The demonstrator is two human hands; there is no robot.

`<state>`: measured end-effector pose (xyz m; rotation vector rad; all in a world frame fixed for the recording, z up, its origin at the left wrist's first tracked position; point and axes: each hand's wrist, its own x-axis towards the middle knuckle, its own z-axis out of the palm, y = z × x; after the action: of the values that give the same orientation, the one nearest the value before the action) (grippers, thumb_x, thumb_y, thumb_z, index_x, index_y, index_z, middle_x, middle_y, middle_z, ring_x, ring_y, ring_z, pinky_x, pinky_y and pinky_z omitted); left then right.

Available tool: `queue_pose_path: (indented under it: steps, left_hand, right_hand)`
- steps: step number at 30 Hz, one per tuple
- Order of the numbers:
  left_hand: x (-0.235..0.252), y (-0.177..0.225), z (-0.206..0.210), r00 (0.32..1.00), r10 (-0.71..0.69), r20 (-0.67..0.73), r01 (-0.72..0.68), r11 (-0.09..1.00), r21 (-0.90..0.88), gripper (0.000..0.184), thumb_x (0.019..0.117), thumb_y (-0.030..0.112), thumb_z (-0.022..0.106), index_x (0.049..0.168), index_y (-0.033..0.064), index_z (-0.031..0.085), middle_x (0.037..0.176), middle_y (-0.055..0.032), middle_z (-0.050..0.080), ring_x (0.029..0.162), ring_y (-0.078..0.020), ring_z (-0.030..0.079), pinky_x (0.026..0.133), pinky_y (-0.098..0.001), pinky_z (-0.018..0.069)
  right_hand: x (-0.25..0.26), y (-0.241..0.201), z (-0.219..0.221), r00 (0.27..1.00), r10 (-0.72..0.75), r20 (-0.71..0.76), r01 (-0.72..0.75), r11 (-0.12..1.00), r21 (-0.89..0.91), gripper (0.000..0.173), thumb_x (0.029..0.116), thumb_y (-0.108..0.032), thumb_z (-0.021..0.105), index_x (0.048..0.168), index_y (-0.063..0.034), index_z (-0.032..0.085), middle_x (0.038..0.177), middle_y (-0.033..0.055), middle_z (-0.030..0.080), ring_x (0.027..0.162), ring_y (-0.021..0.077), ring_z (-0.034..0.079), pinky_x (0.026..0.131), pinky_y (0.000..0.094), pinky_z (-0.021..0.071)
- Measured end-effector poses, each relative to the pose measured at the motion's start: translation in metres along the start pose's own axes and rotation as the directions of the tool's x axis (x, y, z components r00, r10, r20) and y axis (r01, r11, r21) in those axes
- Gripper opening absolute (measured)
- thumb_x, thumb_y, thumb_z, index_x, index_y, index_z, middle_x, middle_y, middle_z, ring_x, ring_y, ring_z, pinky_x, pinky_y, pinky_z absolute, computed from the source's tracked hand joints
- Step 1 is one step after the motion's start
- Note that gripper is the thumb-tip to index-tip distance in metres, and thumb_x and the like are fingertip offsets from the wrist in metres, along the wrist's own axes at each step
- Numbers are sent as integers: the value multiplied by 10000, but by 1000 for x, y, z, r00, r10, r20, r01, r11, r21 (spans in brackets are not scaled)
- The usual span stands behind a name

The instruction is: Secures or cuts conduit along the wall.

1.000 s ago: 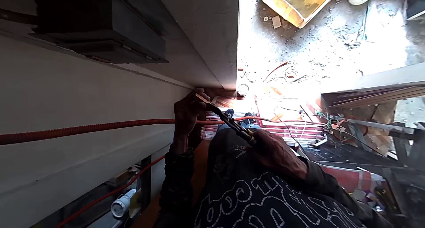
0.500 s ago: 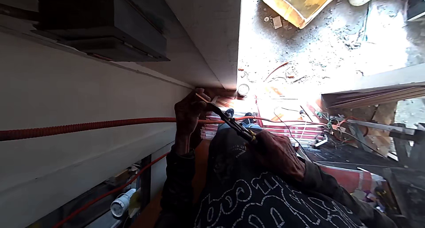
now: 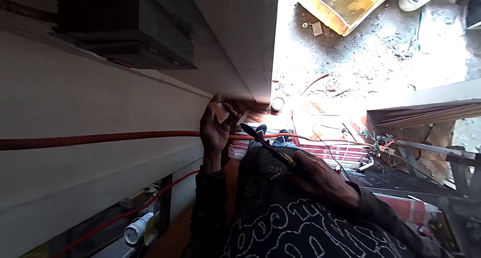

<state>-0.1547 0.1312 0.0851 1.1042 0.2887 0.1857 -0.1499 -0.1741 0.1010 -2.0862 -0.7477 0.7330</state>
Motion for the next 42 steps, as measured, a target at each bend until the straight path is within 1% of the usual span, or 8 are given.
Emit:
queue_pose_path:
  steps: [3, 8, 16, 21, 26, 33, 37, 42]
  left_hand:
    - [0, -4, 5, 1000, -23, 19, 25, 992, -127, 515, 1094, 419, 190, 1448, 256, 526, 987, -10, 659, 809, -134, 659, 766, -320, 585]
    - [2, -20, 13, 999, -25, 34, 33, 969, -245, 452, 1084, 469, 229, 1334, 305, 568, 945, -10, 646, 805, -139, 646, 717, -295, 563]
    - [-4, -41, 25, 997, 6, 71, 7, 983, -182, 547, 1068, 495, 145, 1348, 254, 548, 892, -42, 583, 766, -182, 587, 694, -359, 538]
    - [-16, -43, 37, 998, -37, 48, 45, 982, -183, 589, 1075, 531, 83, 1325, 271, 548, 856, -32, 569, 717, -168, 573, 648, -319, 527]
    - [-18, -42, 47, 999, -26, 40, 34, 980, -197, 556, 1082, 539, 125, 1269, 271, 576, 818, -22, 561, 671, -149, 558, 608, -285, 511]
    - [-14, -44, 53, 999, 16, 45, -6, 979, -203, 533, 1086, 520, 123, 1296, 282, 552, 809, -23, 556, 665, -150, 558, 597, -284, 507]
    - [-13, -40, 55, 997, -34, 66, 50, 964, -260, 538, 1079, 570, 138, 1287, 281, 540, 820, -22, 534, 548, -110, 473, 446, -204, 393]
    - [-15, -40, 55, 996, -64, 61, 79, 959, -274, 583, 1061, 623, 143, 1237, 266, 570, 772, -10, 516, 489, -86, 403, 411, -189, 331]
  right_hand:
    - [2, 9, -9, 996, -35, 77, 27, 995, 101, 378, 945, -410, 636, 1035, -44, 618, 708, 54, 595, 623, 172, 593, 574, 369, 489]
    - [6, 11, -16, 989, -39, 141, 14, 984, 176, 369, 945, -418, 647, 1036, -62, 616, 737, 28, 588, 648, 122, 572, 596, 323, 473]
    - [9, 9, -14, 979, -46, 197, 7, 980, 197, 353, 954, -403, 652, 1049, -66, 610, 732, 20, 590, 640, 110, 570, 603, 311, 476]
    - [5, 9, -13, 983, -27, 181, -8, 982, 189, 357, 955, -414, 650, 1055, -73, 618, 740, 15, 587, 644, 98, 565, 599, 300, 473]
    - [3, 9, -14, 987, -20, 160, -9, 983, 181, 366, 945, -405, 659, 1052, -57, 616, 742, 28, 584, 649, 109, 563, 604, 305, 470]
    - [2, 8, -12, 990, -35, 139, 6, 979, 202, 361, 955, -406, 654, 1030, -56, 616, 742, 24, 575, 649, 99, 553, 603, 289, 464]
    - [2, 7, -10, 992, -41, 122, 14, 977, 213, 362, 956, -406, 658, 1031, -54, 621, 744, 28, 580, 652, 104, 557, 606, 299, 467]
    - [0, 6, -6, 994, -47, 101, 23, 974, 226, 363, 958, -402, 652, 1040, -50, 621, 733, 21, 587, 641, 90, 561, 598, 286, 469]
